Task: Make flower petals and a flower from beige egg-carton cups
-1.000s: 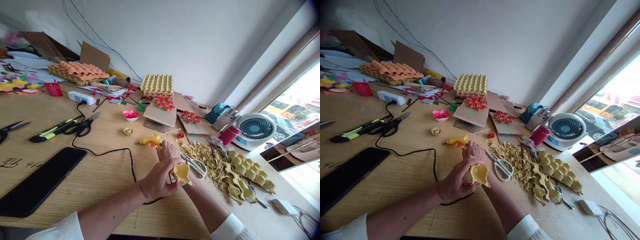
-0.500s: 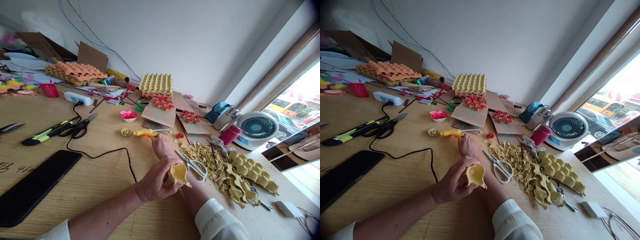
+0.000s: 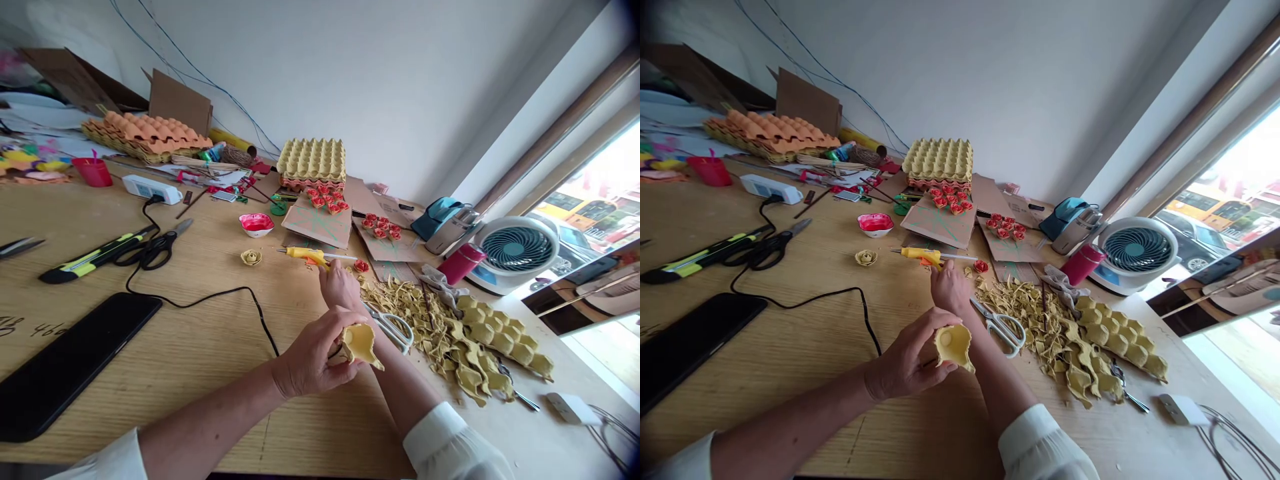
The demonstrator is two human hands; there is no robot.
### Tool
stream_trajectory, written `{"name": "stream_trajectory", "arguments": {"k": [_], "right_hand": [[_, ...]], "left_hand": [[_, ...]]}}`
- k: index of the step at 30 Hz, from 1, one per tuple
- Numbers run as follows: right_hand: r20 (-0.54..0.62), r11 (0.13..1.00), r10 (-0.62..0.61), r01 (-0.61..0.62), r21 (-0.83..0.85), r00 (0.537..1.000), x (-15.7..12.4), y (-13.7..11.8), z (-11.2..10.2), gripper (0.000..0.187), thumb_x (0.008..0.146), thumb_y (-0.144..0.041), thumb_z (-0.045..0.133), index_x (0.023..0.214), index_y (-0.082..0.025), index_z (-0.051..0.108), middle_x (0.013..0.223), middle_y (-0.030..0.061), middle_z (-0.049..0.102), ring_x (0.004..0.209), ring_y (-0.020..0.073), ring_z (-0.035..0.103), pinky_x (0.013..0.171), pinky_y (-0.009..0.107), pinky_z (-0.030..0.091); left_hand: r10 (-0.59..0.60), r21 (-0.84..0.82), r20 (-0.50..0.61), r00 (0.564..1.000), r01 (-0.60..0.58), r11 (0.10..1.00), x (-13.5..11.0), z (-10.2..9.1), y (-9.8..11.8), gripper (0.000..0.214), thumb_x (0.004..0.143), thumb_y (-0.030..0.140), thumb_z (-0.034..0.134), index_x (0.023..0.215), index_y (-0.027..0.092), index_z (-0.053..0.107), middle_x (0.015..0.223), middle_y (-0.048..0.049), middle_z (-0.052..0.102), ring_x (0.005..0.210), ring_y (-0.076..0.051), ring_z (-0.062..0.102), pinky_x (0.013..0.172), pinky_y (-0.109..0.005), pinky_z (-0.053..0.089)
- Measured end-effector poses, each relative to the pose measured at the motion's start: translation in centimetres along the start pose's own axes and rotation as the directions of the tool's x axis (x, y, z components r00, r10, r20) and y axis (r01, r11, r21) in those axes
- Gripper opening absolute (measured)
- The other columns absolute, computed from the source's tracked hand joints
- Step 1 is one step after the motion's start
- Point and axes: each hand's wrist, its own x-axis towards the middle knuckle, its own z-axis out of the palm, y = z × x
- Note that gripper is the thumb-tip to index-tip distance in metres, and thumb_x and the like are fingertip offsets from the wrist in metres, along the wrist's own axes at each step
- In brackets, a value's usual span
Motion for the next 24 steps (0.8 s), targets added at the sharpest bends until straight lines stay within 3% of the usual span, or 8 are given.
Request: {"name": "stream_trajectory", "arguments": {"k": [8,14,19,24], "right_hand": [[-0.013,1.000,0.021,-0.020,0.020,1.000,5.2,-1.5,3.1,0.040,0.105,-0.047,0.033,0.116,-0.014,0.052,0.108,0.0203,0.071,0.100,0.0282,0.071,0.076,0.032,0.051],[-0.005,1.000,0.007,-0.007,-0.025,1.000,5.8,-0.7,4.0,0.038,0.105,-0.042,0.034,0.121,-0.013,0.053,0.112,0.0205,0.069,0.101,0.0293,0.069,0.079,0.035,0.050],[-0.006,0.996,-0.058,0.058,-0.073,0.998,4.1,-0.3,2.6,0.039,0.103,-0.046,0.039,0.120,-0.015,0.056,0.123,0.0198,0.062,0.111,0.0296,0.062,0.086,0.038,0.048],[0.013,0.985,-0.138,0.138,-0.103,0.990,0.7,2.2,-0.8,0.034,0.099,-0.043,0.049,0.121,-0.018,0.058,0.119,0.0144,0.062,0.111,0.0267,0.060,0.085,0.034,0.046]], "left_hand": [[0.016,0.015,-0.015,1.000,-0.016,1.000,-0.2,-0.1,0.1,0.051,0.085,0.026,0.067,0.131,0.019,0.045,0.115,-0.0119,0.063,0.104,-0.023,0.063,0.093,-0.035,0.052],[-0.001,-0.006,0.005,1.000,0.001,1.000,-0.2,-0.1,0.4,0.049,0.086,0.027,0.066,0.130,0.018,0.046,0.117,-0.0140,0.064,0.108,-0.025,0.063,0.095,-0.037,0.052],[-0.059,-0.008,0.024,0.998,0.059,0.998,0.0,-0.2,0.5,0.047,0.085,0.030,0.065,0.127,0.018,0.049,0.114,-0.0135,0.064,0.104,-0.025,0.064,0.093,-0.037,0.053],[-0.133,0.010,-0.015,0.991,0.133,0.991,-0.3,-0.2,0.0,0.049,0.084,0.030,0.065,0.129,0.018,0.049,0.113,-0.0119,0.063,0.100,-0.024,0.063,0.089,-0.035,0.053]]}}
